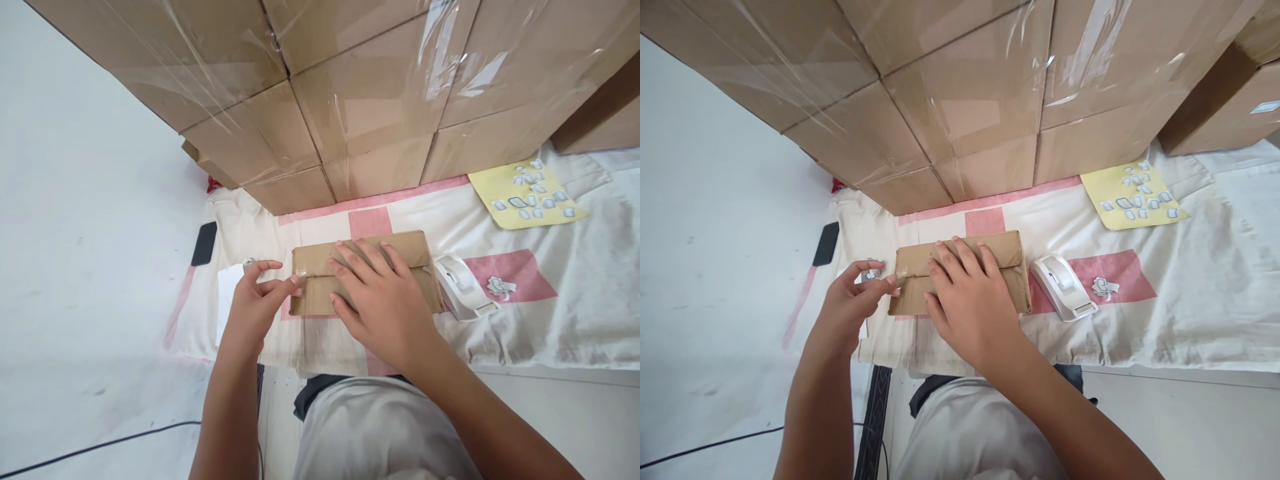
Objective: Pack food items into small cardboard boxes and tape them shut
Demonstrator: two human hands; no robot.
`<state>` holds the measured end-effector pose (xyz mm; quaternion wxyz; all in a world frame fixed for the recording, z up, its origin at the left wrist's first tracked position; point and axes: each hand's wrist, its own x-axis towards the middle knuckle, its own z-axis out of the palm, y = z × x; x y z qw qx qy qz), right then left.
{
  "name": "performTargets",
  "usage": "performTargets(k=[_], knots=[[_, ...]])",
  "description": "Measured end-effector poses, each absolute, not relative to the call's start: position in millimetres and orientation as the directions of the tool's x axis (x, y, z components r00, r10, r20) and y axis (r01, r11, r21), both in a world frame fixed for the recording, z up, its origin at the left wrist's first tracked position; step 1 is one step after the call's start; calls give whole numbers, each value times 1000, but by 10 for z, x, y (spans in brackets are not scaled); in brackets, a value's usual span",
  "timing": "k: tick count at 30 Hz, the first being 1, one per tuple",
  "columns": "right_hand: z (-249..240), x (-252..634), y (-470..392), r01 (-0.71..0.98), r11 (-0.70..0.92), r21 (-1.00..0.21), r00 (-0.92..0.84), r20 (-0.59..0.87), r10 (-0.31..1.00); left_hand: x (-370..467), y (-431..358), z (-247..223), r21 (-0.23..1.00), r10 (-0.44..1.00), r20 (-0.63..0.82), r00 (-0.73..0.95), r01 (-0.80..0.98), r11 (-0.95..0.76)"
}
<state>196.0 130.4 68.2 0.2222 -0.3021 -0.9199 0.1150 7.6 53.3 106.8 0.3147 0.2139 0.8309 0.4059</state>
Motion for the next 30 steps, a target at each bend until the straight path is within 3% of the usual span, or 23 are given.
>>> performTargets(k=[16,30], knots=[[675,1958,1305,504,794,-342,-724,334,603,34,581,945,827,632,-356,-688,84,557],[668,1959,1289,496,792,-356,-733,318,602,53,605,954,772,650,-316,-691,211,600]])
